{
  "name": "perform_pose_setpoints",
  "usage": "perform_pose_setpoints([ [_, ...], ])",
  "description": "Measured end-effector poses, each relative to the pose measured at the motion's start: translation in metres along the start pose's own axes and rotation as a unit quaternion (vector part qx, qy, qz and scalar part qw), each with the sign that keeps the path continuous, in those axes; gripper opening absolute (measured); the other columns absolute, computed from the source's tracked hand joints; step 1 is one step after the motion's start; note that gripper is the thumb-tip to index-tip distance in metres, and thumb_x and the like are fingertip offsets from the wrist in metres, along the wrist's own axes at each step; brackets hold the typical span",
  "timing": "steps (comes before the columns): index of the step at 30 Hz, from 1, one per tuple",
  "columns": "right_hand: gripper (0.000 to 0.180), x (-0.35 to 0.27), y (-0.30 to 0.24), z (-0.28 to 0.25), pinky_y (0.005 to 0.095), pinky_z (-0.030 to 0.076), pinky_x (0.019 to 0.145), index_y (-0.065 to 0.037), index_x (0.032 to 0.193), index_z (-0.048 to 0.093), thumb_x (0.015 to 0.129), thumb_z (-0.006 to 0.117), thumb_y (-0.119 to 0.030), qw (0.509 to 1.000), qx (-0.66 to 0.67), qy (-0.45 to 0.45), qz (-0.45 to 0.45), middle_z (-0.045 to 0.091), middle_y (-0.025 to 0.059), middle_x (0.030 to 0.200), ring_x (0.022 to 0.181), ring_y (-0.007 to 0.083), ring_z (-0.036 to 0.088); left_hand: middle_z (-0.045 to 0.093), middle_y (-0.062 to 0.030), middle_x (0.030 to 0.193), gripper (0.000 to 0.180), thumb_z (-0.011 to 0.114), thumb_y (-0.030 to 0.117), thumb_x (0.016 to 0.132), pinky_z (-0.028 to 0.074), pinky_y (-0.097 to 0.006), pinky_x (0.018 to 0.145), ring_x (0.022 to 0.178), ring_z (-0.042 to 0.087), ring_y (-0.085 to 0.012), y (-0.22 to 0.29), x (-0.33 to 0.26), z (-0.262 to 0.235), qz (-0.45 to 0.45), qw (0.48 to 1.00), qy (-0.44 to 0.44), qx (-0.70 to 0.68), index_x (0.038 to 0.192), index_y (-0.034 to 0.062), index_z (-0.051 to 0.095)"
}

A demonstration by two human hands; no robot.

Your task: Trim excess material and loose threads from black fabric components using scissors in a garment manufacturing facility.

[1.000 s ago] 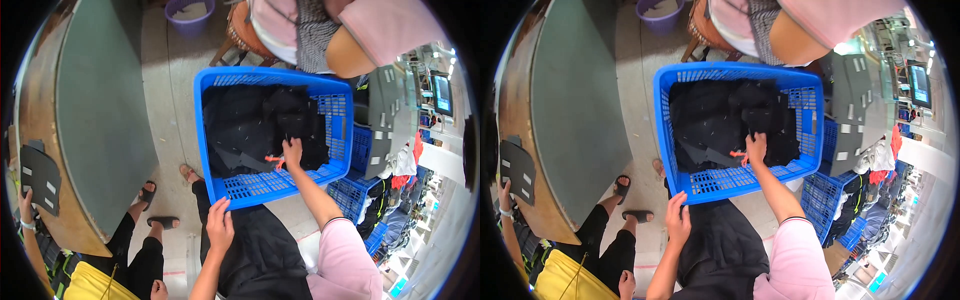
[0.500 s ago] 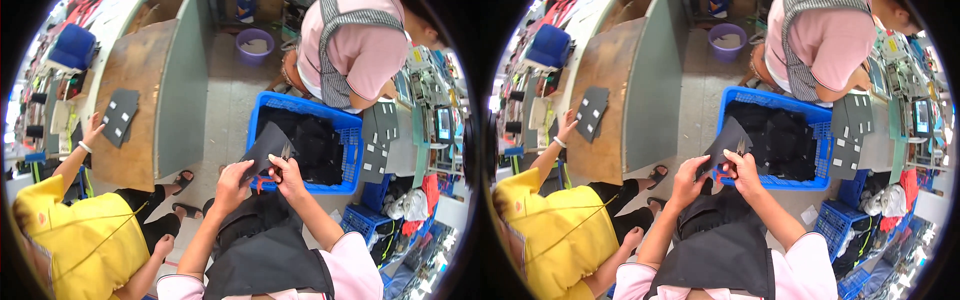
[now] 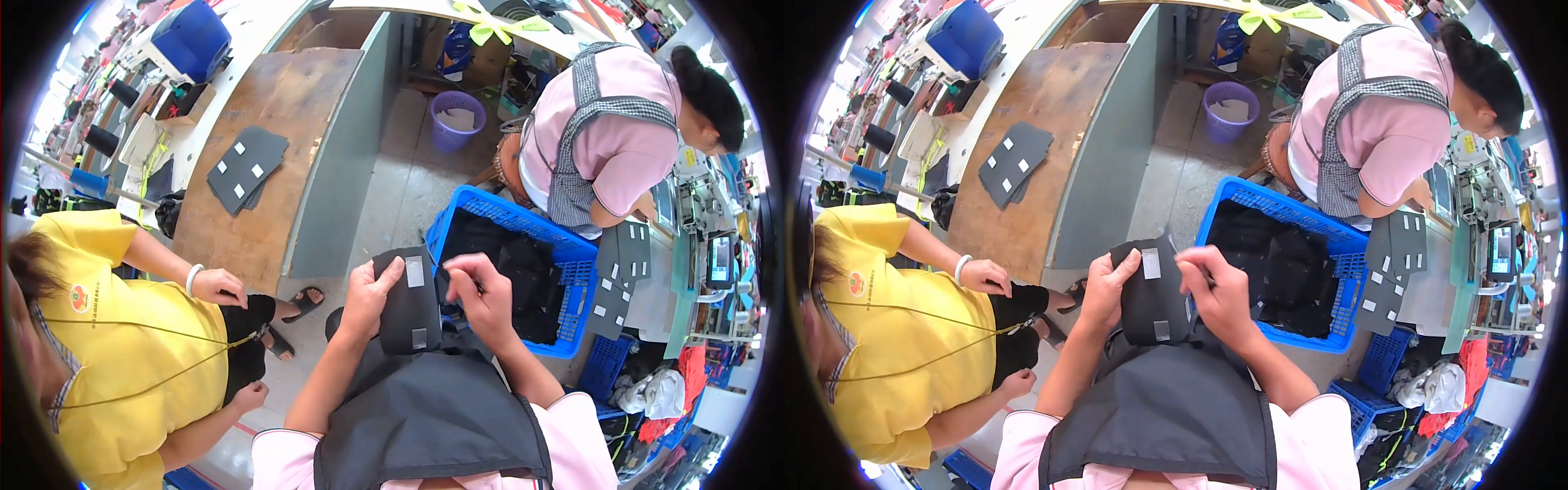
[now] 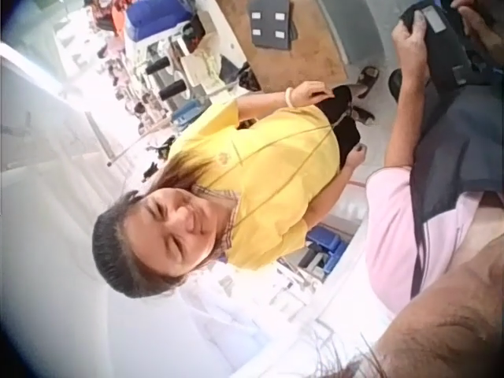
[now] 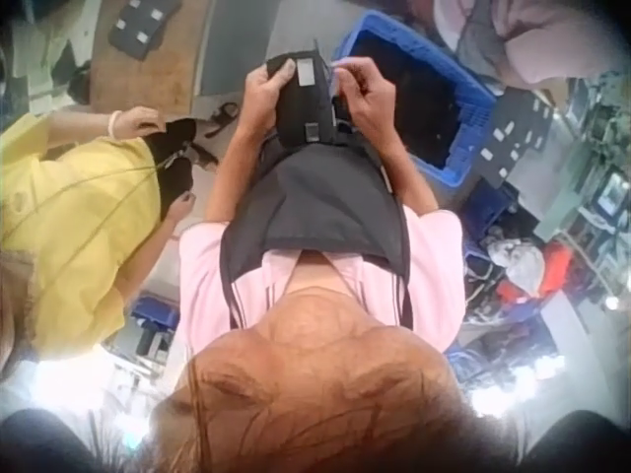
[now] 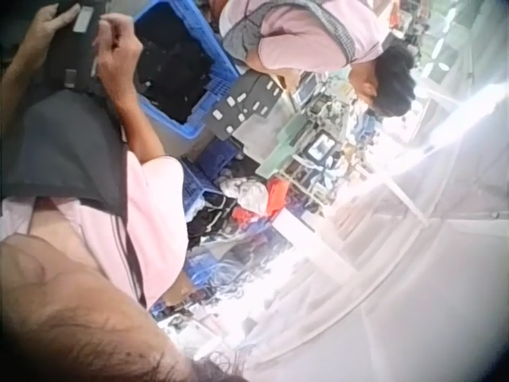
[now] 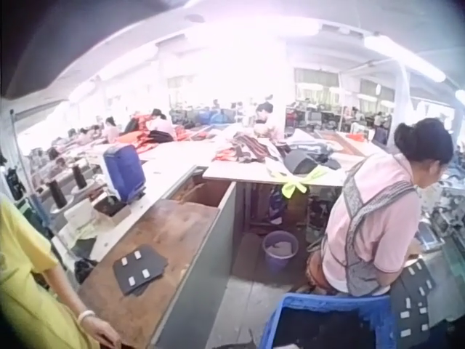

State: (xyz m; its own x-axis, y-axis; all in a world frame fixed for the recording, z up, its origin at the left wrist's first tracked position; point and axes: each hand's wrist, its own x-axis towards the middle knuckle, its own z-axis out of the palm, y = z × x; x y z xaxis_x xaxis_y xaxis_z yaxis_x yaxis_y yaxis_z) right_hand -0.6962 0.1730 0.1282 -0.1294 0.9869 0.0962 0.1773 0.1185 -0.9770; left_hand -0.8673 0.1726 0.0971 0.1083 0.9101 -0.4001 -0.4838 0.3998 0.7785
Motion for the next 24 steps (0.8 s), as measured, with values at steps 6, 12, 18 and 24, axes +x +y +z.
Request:
perform_pose_setpoints([
  [6,0.029,0.016,0.001,0.01,0.031,0.048,0.06,-0.006,0.101,0.052,0.076,0.066,-0.01,0.963,-0.239,-0.051,-0.11,0.057,0.0114,0.087,0.07,0.024,0.06,0.063,-0.0041,0.081,0.02,0.057,0.018,0.088,0.048,-0.022,0.059,0.067,0.058,-0.0075,0.004,-0.015,-0.002,-0.02,0.998,0.045,-0.027,0.094,-0.0008,0.06],
  [12,0.029,0.013,-0.002,0.005,0.0303,0.048,0.055,-0.007,0.099,0.055,0.073,0.066,-0.003,0.948,-0.266,-0.098,-0.146,0.053,0.0113,0.086,0.065,0.0218,0.059,0.062,-0.0019,0.081,0.017,0.056,0.018,0.089,0.046,-0.02,0.057,0.066,0.056,-0.0052,0.002,-0.023,-0.002,-0.017,0.998,0.059,-0.004,0.093,0.0008,0.06],
  [18,0.03,0.008,0.001,0.009,0.0349,0.046,0.054,-0.007,0.098,0.055,0.07,0.067,-0.005,0.948,-0.264,-0.102,-0.142,0.053,0.0088,0.085,0.065,0.0263,0.057,0.062,-0.002,0.085,0.017,0.054,0.017,0.091,0.045,-0.019,0.059,0.069,0.055,-0.0048,-0.001,-0.027,0.002,-0.001,0.997,0.073,-0.039,0.097,0.002,0.057],
  [24,0.024,0.001,0.004,0.015,0.0335,0.045,0.05,-0.006,0.093,0.058,0.07,0.067,-0.004,0.953,-0.25,-0.055,-0.163,0.053,0.0089,0.076,0.059,0.0264,0.057,0.061,-0.0019,0.087,0.016,0.053,0.016,0.091,0.045,-0.019,0.062,0.072,0.055,-0.005,-0.002,-0.032,0.008,0.026,0.996,0.085,-0.012,0.098,0.0025,0.056],
])
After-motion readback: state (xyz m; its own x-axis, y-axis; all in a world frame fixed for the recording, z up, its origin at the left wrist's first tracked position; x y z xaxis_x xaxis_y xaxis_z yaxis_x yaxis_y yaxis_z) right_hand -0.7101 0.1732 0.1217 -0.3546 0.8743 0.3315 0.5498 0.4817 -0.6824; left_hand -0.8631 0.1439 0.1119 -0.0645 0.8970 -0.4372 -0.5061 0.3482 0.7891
